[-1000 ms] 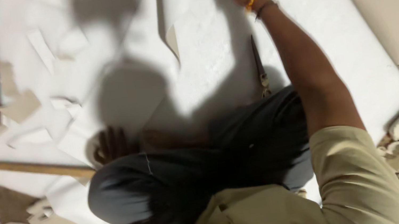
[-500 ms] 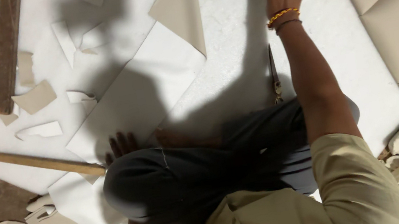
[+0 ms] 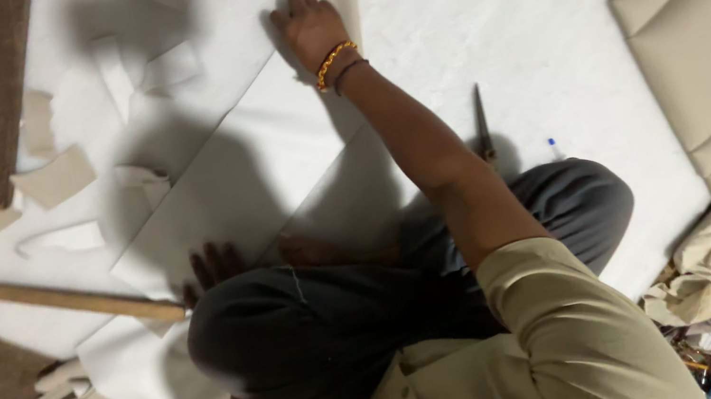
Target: The person sits on the workshop floor and wraps fabric around a long wooden frame strip with foam. They press the fabric edges over the wood, then use a pneumatic staple gun to fasten the fabric along the strip, working section by section along its length.
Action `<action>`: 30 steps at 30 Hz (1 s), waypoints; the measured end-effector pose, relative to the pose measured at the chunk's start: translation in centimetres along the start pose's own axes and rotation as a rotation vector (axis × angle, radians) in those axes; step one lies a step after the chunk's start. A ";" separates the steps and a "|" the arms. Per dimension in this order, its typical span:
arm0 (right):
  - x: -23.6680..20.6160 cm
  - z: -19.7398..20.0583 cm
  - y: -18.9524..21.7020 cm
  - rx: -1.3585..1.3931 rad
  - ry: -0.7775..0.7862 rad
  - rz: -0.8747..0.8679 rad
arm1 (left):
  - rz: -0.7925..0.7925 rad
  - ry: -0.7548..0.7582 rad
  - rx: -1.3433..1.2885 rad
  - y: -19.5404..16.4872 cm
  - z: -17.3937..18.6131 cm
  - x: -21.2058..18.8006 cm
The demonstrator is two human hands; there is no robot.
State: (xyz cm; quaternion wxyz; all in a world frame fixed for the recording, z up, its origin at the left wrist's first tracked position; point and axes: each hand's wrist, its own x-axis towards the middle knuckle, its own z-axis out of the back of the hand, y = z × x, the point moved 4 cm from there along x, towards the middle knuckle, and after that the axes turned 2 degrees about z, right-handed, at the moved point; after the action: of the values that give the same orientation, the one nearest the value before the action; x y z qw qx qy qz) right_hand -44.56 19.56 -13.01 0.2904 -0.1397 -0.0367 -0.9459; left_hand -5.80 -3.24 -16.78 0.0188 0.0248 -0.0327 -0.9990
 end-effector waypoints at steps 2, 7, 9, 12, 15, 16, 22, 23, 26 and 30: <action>-0.4 0.3 -2.1 0.116 0.017 -0.033 | 0.006 -0.003 0.017 0.2 0.1 0.2; -4.9 4.1 -12.9 0.556 -0.072 -0.308 | -0.094 0.132 0.253 0.1 -1.2 -0.5; -7.3 5.7 -17.6 0.547 -0.089 -0.405 | -0.086 -0.045 0.078 0.2 -1.2 -0.5; -10.8 6.2 -22.0 0.527 -0.120 -0.484 | -0.097 -0.278 -0.228 0.7 -1.8 0.6; -12.5 5.1 -23.8 0.231 -0.107 -0.531 | -0.084 -0.166 -0.309 2.0 -2.8 2.6; -12.3 5.0 -22.8 0.025 -0.166 -0.477 | -0.077 -0.070 -0.299 2.1 -3.0 3.4; -9.4 0.7 -0.6 0.263 0.009 -0.119 | -0.085 0.019 -0.309 1.1 -0.5 7.7; -9.9 0.4 4.8 0.406 0.102 -0.033 | -0.065 0.085 -0.305 1.0 -0.2 8.2; -12.1 -0.5 14.6 0.496 0.387 0.252 | -0.017 0.212 -0.310 1.1 0.4 9.2; -13.1 -3.7 4.8 0.218 0.827 -0.023 | 0.009 0.258 -0.322 0.8 0.6 9.5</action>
State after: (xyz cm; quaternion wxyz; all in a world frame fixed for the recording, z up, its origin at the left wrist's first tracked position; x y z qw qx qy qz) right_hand -32.40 22.05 -20.31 0.2830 0.2833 -0.0186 -0.9161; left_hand -15.26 -4.34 -16.61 0.0310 0.1489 0.1300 -0.9798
